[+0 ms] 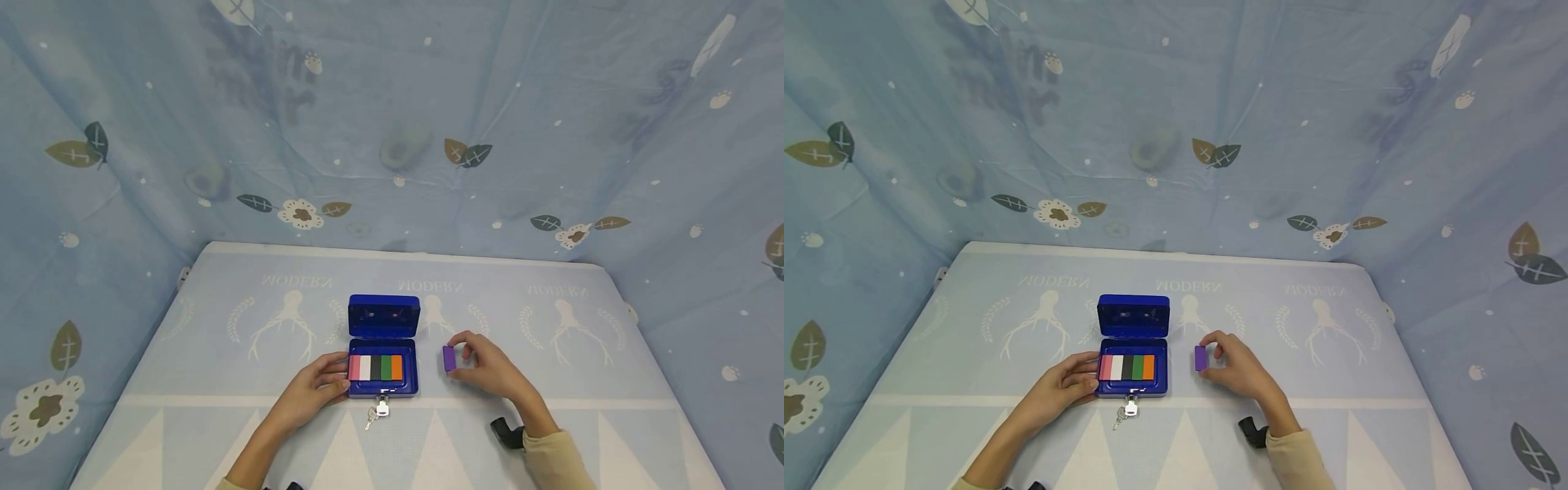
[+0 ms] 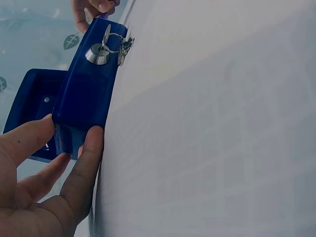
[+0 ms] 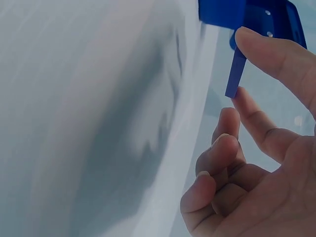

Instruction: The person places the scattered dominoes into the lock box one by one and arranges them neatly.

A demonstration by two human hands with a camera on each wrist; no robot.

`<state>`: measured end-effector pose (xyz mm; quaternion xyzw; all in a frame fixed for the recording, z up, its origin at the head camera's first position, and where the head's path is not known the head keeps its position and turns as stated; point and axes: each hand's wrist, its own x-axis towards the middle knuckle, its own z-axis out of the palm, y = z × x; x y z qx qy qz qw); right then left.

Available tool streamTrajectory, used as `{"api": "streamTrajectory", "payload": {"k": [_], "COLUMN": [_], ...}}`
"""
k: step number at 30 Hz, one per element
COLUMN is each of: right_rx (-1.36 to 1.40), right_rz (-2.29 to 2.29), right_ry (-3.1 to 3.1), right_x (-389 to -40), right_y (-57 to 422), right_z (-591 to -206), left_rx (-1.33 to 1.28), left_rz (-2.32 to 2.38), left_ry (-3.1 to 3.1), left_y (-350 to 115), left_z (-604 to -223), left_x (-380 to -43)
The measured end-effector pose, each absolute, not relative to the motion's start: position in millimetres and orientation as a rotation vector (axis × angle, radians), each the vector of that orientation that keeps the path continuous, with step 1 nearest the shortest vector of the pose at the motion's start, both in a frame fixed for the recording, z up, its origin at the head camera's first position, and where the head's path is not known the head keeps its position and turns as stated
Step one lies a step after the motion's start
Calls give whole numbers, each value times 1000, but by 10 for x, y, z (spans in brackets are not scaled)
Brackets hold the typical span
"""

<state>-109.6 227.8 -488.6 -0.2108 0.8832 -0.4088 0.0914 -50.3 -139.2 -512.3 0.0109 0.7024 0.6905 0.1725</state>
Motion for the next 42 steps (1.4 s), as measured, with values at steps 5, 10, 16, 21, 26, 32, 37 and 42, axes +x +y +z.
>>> {"api": "streamTrajectory", "payload": {"k": [5,10,16,21,26,32,37,42], "right_rx": [-647,-648,-640,-634,-683,-706,-705,-686], "right_rz": [-1197,-1185,-1183,-1173,-1190,-1200,-1209,-1170], "right_ry": [2626,2619,2595,2593,2578,2568,2555,2566], "right_x": [-1086,-1075,-1068,-1065,-1062,-1058,-1062,-1064], "right_y": [2202,2107,1991,1904,1814,1716,1644,1559], "right_z": [-4863,-4829,-4795,-4786,-4790,-4810,-4844,-4871], "left_rx": [36,56,53,35,32,33,33,32], "left_rz": [1961,1956,1960,1954,1955,1955,1958,1960], "left_ry": [1994,2009,1998,1997,1995,1991,1990,1989], "left_y": [-1395,-1395,-1397,-1397,-1396,-1399,-1406,-1404], "left_z": [-5128,-5119,-5108,-5110,-5112,-5117,-5121,-5119], "left_x": [-503,-500,-498,-504,-504,-506,-505,-504]}}
